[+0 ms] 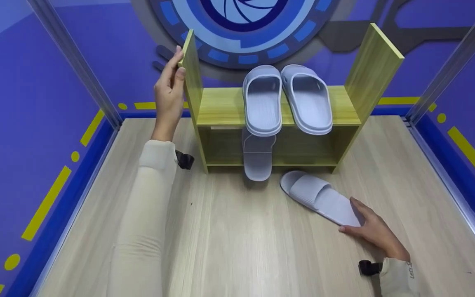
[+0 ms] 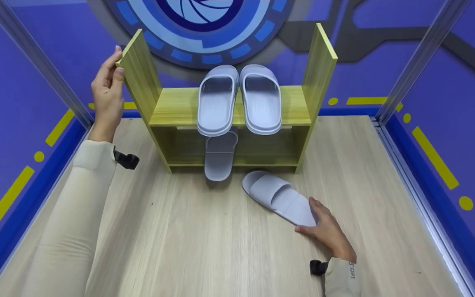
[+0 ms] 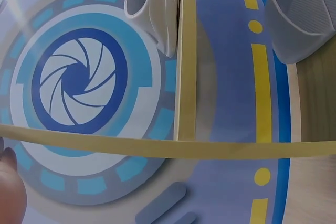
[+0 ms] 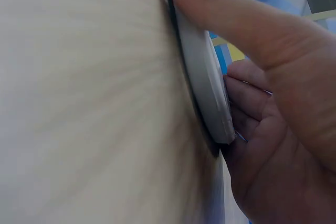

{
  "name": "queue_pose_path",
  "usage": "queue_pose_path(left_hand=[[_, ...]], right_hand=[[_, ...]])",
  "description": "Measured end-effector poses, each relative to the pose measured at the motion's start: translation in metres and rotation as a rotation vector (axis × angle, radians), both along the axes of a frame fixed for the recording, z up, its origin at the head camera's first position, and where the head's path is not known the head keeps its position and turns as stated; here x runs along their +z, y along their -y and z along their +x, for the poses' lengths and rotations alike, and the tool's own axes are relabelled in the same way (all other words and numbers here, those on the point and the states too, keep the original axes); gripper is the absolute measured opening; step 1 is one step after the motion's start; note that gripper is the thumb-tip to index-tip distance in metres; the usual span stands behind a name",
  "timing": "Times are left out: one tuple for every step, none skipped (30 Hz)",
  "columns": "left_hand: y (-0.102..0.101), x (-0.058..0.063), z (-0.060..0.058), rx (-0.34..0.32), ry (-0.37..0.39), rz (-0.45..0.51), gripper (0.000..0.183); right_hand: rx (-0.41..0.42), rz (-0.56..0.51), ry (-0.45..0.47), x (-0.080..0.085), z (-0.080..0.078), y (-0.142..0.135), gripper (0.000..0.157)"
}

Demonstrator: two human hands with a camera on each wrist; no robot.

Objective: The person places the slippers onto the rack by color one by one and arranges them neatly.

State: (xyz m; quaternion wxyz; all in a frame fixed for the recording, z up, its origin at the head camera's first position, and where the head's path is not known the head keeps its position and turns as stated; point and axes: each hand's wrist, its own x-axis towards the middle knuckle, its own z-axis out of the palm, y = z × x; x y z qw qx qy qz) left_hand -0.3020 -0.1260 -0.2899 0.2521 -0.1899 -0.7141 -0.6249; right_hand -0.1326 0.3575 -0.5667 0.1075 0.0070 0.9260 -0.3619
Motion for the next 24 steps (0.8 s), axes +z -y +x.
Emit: queue_pose_path(left_hand=[[0.0006,-0.0001,-0.0006,-0.009,-0.005,0.012,0.042],[0.0013,-0.0004,-0.001,-0.014,-0.007,0.02,0.041],[0.0019,-0.0005,-0.0013,-0.018,-0.008,0.027,0.041],[0.0024,-0.0004,-0.0015,-0.018,-0.011,0.025,0.04],[0.0029,-0.0001,-0.0015,-0.018,-0.009,0.022,0.04],[0.0033,0.0007,-0.0014,-0.021,0.002,0.023,0.041],[0.0037,0.0016,-0.0015,-0.021,0.01,0.022,0.041],[0.0041,0.0024,-0.0016,-0.02,0.014,0.018,0.041],[0.0046,0.0031,-0.0017,-0.018,0.016,0.015,0.041],[0.0047,0.0039,-0.0017,-0.016,0.021,0.012,0.041],[0.005,0.0044,-0.0015,-0.015,0.028,0.014,0.042],[0.0052,0.0046,-0.0013,-0.012,0.033,0.012,0.042],[0.0054,0.0046,-0.0011,-0.01,0.036,0.012,0.042],[0.0055,0.0044,-0.0011,-0.008,0.038,0.013,0.042],[0.0057,0.0042,-0.001,-0.003,0.039,0.011,0.042],[0.0057,0.004,-0.0009,0.001,0.04,0.01,0.042],[0.0054,0.0038,-0.0008,0.005,0.037,0.006,0.042],[0.0053,0.0038,-0.0008,0.008,0.035,0.002,0.042],[0.0049,0.0039,-0.0007,0.011,0.034,-0.002,0.041],[0.0047,0.004,-0.0008,0.015,0.034,-0.006,0.041],[0.0045,0.0041,-0.0009,0.019,0.035,-0.01,0.041],[0.0042,0.0042,-0.001,0.021,0.036,-0.012,0.041],[0.0041,0.0044,-0.0011,0.024,0.036,-0.013,0.041],[0.0042,0.0044,-0.0011,0.025,0.037,-0.012,0.041]], right_hand=[[0.004,0.004,-0.006,-0.0001,-0.0001,0.0004,0.11],[0.007,0.005,-0.008,0.0,-0.0002,0.0009,0.109],[0.01,0.01,-0.015,0.0001,-0.0003,0.0013,0.108],[0.012,0.018,-0.017,0.0002,-0.0004,0.0018,0.108],[0.013,0.025,-0.02,0.0004,-0.0008,0.0021,0.108],[0.014,0.031,-0.024,0.0007,-0.0013,0.0024,0.108],[0.013,0.036,-0.025,0.0011,-0.0018,0.0025,0.107],[0.01,0.037,-0.027,0.0013,-0.0024,0.0025,0.107],[0.007,0.037,-0.03,0.0015,-0.0031,0.0023,0.107],[0.001,0.033,-0.03,0.0015,-0.0035,0.0019,0.107],[-0.003,0.027,-0.031,0.0015,-0.0039,0.0013,0.107],[-0.008,0.022,-0.028,0.0015,-0.004,0.0008,0.108],[-0.014,0.015,-0.026,0.001,-0.0041,0.0002,0.108],[-0.019,0.012,-0.026,0.0001,-0.0041,-0.0004,0.108],[-0.027,0.006,-0.025,-0.0009,-0.004,-0.0011,0.108],[-0.032,0.0,-0.028,-0.0021,-0.0035,-0.0017,0.108],[-0.038,-0.002,-0.038,-0.003,-0.0027,-0.0021,0.107],[-0.044,-0.004,-0.05,-0.0041,-0.0018,-0.0025,0.106],[-0.05,-0.006,-0.061,-0.005,-0.001,-0.0029,0.105],[-0.058,-0.011,-0.068,-0.0057,-0.0002,-0.0031,0.104],[-0.067,-0.018,-0.075,-0.0062,0.0005,-0.0032,0.103],[-0.074,-0.024,-0.079,-0.0063,0.0011,-0.003,0.103],[-0.083,-0.028,-0.073,-0.0062,0.0016,-0.0031,0.103],[-0.091,-0.036,-0.063,-0.0062,0.002,-0.0033,0.103]])
